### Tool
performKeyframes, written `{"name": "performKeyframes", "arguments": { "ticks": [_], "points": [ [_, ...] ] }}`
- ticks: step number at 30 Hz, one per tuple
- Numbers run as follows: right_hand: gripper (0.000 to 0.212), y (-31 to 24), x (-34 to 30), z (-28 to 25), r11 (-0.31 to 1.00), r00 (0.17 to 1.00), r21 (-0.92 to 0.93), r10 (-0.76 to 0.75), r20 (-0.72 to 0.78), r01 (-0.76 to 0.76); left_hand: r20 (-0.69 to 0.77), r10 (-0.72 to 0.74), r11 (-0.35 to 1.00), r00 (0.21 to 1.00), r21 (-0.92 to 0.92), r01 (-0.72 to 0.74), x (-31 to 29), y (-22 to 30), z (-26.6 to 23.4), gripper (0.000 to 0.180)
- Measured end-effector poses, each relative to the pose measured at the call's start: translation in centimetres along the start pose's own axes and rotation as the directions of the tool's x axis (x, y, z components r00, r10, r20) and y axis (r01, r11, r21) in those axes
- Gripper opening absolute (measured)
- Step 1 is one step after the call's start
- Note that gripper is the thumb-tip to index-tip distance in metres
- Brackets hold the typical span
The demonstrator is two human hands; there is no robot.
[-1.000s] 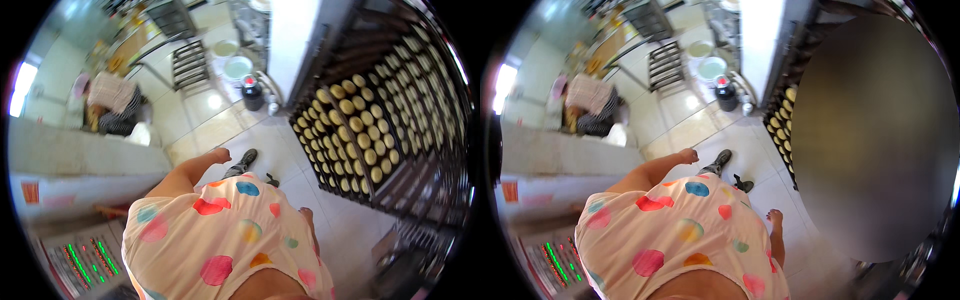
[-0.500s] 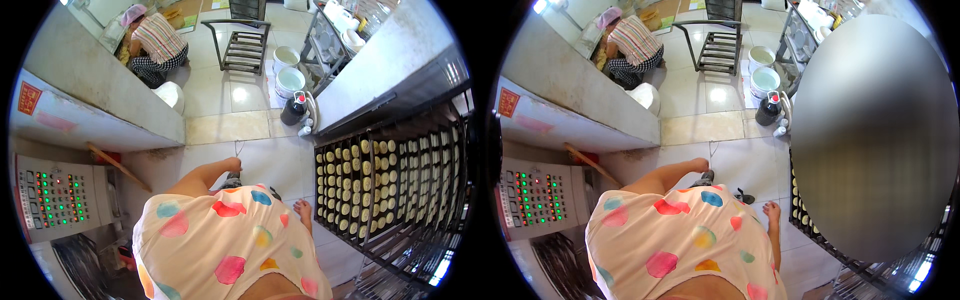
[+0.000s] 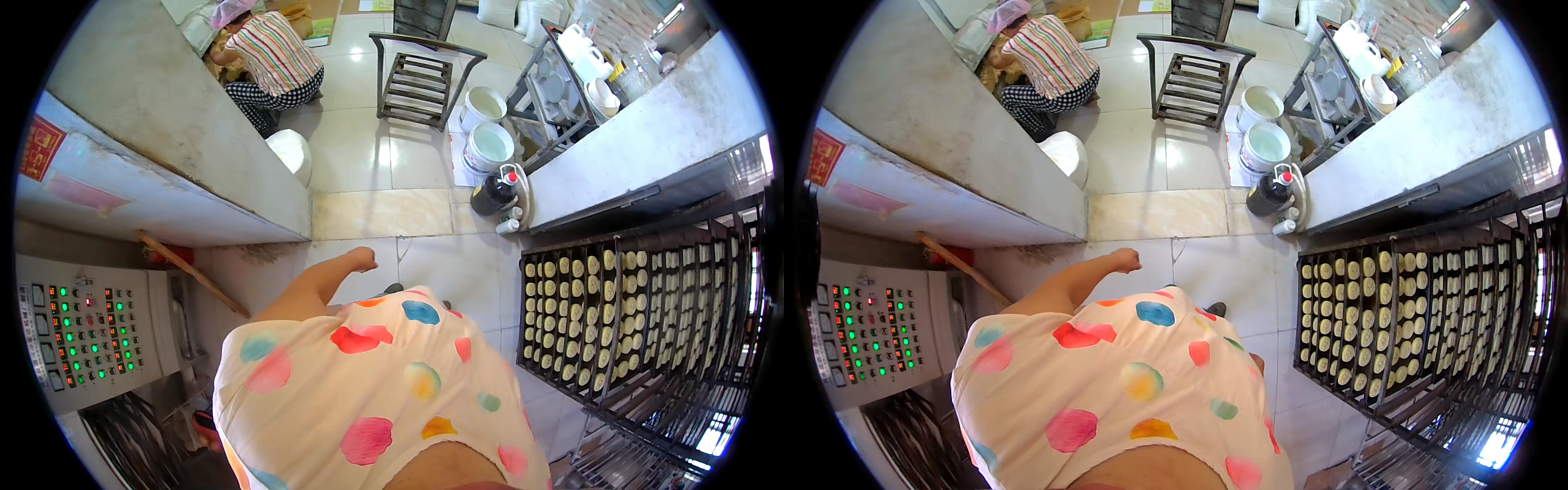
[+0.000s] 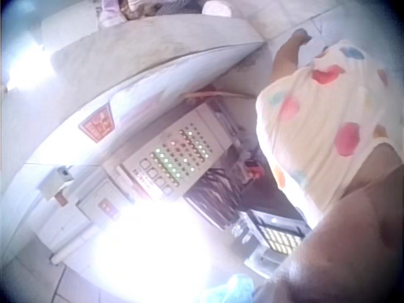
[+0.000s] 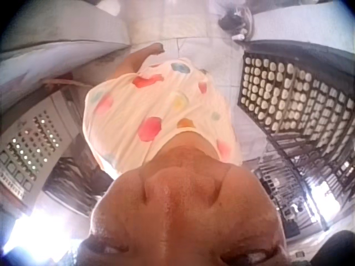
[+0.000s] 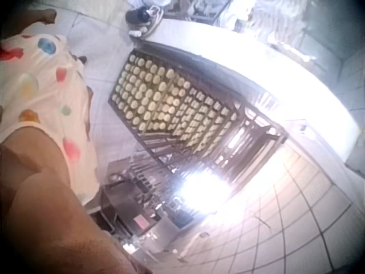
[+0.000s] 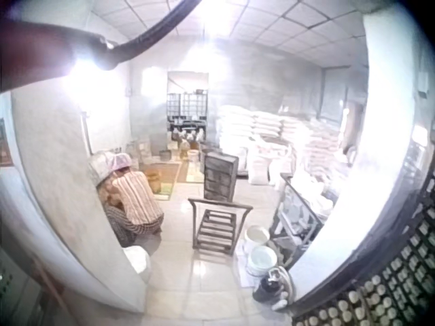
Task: The person touches mooncakes on a tray, moves trays between a table and a storage rack, and handles dough in a large container.
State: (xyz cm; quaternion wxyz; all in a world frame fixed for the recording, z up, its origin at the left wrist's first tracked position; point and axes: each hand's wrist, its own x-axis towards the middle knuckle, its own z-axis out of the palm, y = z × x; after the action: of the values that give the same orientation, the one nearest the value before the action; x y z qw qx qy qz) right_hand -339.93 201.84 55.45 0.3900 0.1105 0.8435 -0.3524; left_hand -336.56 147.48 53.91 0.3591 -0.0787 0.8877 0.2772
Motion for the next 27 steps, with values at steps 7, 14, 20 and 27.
{"name": "performKeyframes", "arguments": {
  "ticks": [7,14,20,27],
  "points": [
    [0.026,-5.1,4.5,-1.2,0.99,0.999,0.141,0.02,0.045,-0.026,-0.121,-0.266,0.902,0.956,-0.382,0.203,-5.8,-6.4,1.1,0.033],
    [0.028,-17.6,10.8,-0.5,0.964,0.997,0.267,-0.014,0.078,-0.008,-0.092,-0.401,0.692,0.911,-0.683,0.236,-9.2,-5.9,5.8,0.032],
    [0.031,-25.2,13.8,0.6,0.991,0.943,0.106,-0.114,0.311,0.085,-0.033,-0.479,0.559,0.877,-0.782,0.276,-8.6,-4.7,6.3,0.03],
    [0.025,-26.8,19.4,-4.5,0.989,0.976,0.146,-0.047,0.211,0.016,-0.095,-0.479,0.599,0.873,-0.762,0.246,-3.3,-1.4,0.6,0.032]
  ]
}}
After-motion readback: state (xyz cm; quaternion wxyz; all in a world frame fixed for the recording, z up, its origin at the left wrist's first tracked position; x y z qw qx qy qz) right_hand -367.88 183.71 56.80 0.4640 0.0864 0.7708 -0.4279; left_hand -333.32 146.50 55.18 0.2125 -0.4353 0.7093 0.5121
